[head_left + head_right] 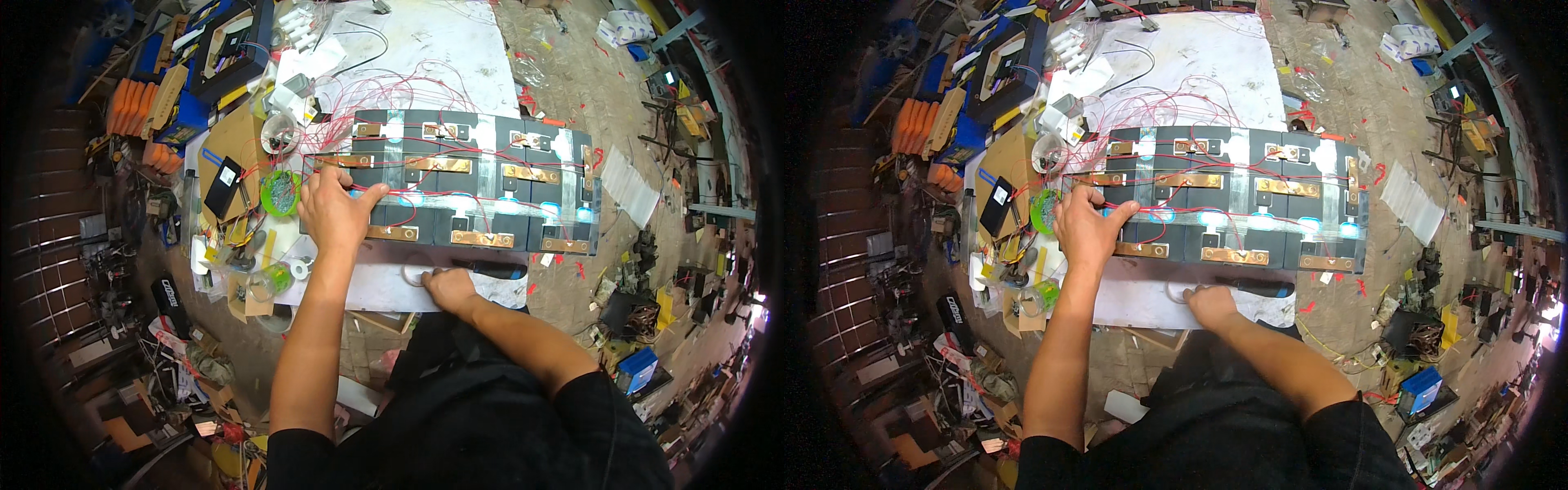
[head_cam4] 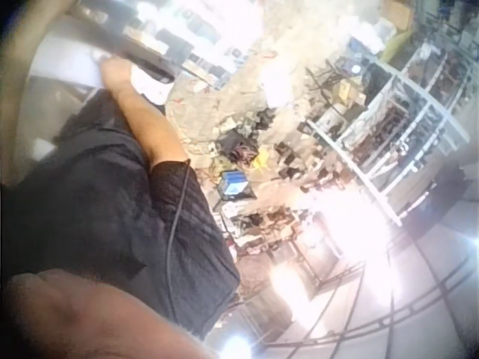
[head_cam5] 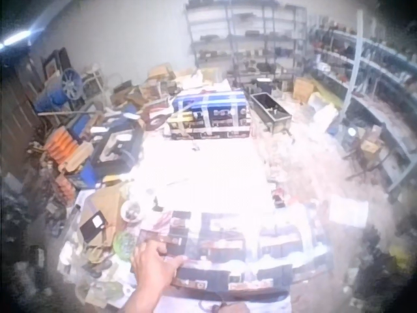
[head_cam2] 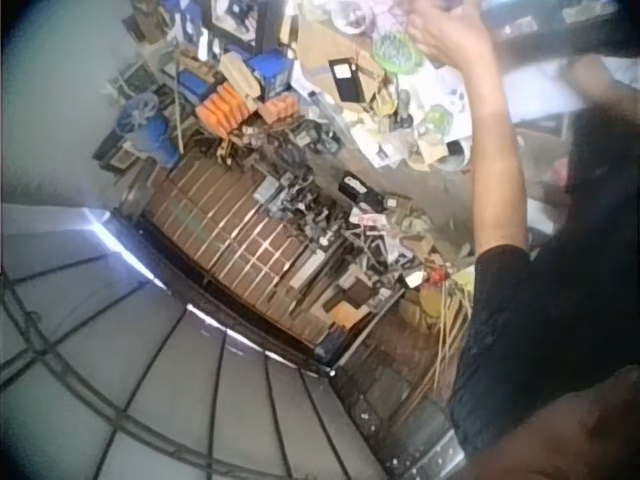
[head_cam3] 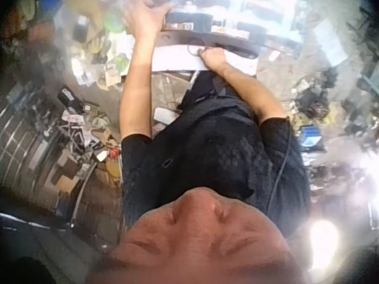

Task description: The person assembles a battery pack by connecting red wires between battery terminals and securing them with white tape. They use a utility knife to cut tape and repeatedly wrap tape over the connections to insulate and hold them in place.

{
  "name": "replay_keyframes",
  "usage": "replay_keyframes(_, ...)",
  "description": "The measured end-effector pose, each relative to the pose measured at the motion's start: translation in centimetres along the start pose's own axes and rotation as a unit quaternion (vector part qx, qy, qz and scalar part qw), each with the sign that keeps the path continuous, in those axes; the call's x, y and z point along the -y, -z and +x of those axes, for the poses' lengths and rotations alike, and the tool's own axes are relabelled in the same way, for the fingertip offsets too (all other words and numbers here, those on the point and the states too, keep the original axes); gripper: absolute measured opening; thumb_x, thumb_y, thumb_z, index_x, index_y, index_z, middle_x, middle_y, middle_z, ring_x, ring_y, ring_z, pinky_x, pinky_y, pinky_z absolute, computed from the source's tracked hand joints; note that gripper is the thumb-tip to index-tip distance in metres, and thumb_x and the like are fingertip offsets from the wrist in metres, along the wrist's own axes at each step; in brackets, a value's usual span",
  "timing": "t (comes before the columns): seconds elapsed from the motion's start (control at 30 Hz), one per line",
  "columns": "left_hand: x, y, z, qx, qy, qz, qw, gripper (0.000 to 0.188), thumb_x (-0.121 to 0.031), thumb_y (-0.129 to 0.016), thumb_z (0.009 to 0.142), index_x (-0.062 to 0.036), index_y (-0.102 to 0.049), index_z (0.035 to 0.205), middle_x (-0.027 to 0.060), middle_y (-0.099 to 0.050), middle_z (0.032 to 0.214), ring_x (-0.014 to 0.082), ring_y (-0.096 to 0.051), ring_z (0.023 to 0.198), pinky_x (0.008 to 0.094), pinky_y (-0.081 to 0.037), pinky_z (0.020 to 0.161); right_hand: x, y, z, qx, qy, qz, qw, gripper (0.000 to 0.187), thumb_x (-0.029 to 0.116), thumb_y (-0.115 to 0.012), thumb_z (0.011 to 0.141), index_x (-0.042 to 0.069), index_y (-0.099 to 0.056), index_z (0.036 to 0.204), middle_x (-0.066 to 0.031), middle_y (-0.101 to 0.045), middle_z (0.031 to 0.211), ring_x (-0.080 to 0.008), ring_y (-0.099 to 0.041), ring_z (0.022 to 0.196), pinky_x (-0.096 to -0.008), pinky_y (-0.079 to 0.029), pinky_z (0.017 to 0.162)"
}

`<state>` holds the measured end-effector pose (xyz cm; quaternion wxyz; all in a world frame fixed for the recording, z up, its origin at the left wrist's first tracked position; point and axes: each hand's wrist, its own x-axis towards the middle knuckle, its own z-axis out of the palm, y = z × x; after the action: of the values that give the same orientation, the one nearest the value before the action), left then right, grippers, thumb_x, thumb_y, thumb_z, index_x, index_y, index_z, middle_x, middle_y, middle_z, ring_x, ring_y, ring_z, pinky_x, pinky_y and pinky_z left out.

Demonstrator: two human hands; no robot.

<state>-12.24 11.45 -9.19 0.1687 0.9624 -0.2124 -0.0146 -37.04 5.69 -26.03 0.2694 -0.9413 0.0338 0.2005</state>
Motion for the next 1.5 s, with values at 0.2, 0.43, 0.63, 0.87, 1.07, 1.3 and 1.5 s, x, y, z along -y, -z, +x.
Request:
replay_keyframes(0.2,-0.4,-0.5,0.2,0.003,0.011,-0.002,1.0,0.061,-0.05,-0.098,0.071,-0.0088,-0.067,0.104,0.0102,-0.071,0.112,0.0349,-0.062,0.114,0.0496,-0.047,0.1,1.2,5.3,-3.8,-0.012,0.051,0.35,0.935,0.019,0.021,-0.069,0.102,0.004,-0.07,0.112,-0.0108,-0.072,0.078,-0.0228,-0.072,0.072,-0.0421,-0.055,0.062)
replay_keyframes(0.43,0.0,-0.5,0.3,0.014,0.022,-0.018,0.999,0.062,-0.053,-0.097,0.071,-0.0091,-0.066,0.103,0.0116,-0.071,0.112,0.0354,-0.064,0.111,0.0487,-0.049,0.099,3.5,16.1,-10.2,0.053,-0.064,0.666,0.741,0.019,0.015,-0.073,0.105,0.002,-0.068,0.117,0.0029,-0.063,0.077,-0.0056,-0.057,0.063,-0.0239,-0.045,0.057)
replay_keyframes(0.63,0.5,-0.2,-0.5,-0.046,-0.031,-0.072,0.996,0.049,-0.039,-0.097,0.074,-0.0078,-0.066,0.096,0.0085,-0.066,0.096,0.0306,-0.061,0.098,0.0461,-0.048,0.09,3.8,19.6,-13.9,-0.008,-0.091,0.663,0.743,0.021,0.016,-0.075,0.104,0.0,-0.068,0.115,0.0049,-0.058,0.069,-0.0047,-0.053,0.059,-0.0242,-0.04,0.054)
replay_keyframes(0.87,-4.2,4.6,-8.3,0.113,-0.146,-0.374,0.909,0.024,-0.011,-0.081,0.087,-0.004,-0.074,0.109,0.0097,-0.072,0.108,0.0289,-0.068,0.103,0.0392,-0.055,0.089,3.5,20.6,-16.1,-0.059,-0.119,0.668,0.732,0.021,0.016,-0.078,0.102,0.0,-0.072,0.114,0.0081,-0.061,0.072,-0.0003,-0.051,0.062,-0.0227,-0.038,0.055)
replay_keyframes(1.07,-7.2,5.8,-12.9,0.143,-0.312,-0.375,0.861,0.036,0.001,-0.078,0.084,-0.0041,-0.076,0.119,0.0148,-0.076,0.12,0.0342,-0.073,0.115,0.042,-0.058,0.097,3.8,21.9,-16.8,-0.076,-0.12,0.682,0.717,0.022,0.015,-0.079,0.1,-0.003,-0.075,0.114,0.0092,-0.063,0.078,0.0008,-0.051,0.069,-0.0206,-0.04,0.061)
replay_keyframes(1.3,-8.4,4.8,-14.2,0.07,-0.211,-0.41,0.884,0.023,0.007,-0.076,0.086,-0.0025,-0.075,0.107,0.0133,-0.078,0.102,0.0315,-0.077,0.095,0.0384,-0.061,0.084,3.1,21.4,-17.0,-0.088,-0.09,0.664,0.737,0.022,0.015,-0.08,0.099,-0.002,-0.075,0.112,0.0078,-0.064,0.08,-0.001,-0.053,0.072,-0.0216,-0.045,0.068)
replay_keyframes(1.5,-9.5,5.3,-14.9,0.083,-0.163,-0.433,0.883,0.03,0.004,-0.077,0.085,-0.003,-0.075,0.114,0.0145,-0.076,0.114,0.0326,-0.076,0.098,0.0372,-0.06,0.085,2.4,20.4,-16.4,-0.23,0.032,0.532,0.814,0.02,0.016,-0.079,0.098,-0.001,-0.074,0.108,0.0015,-0.07,0.093,-0.005,-0.058,0.084,-0.0252,-0.049,0.075)
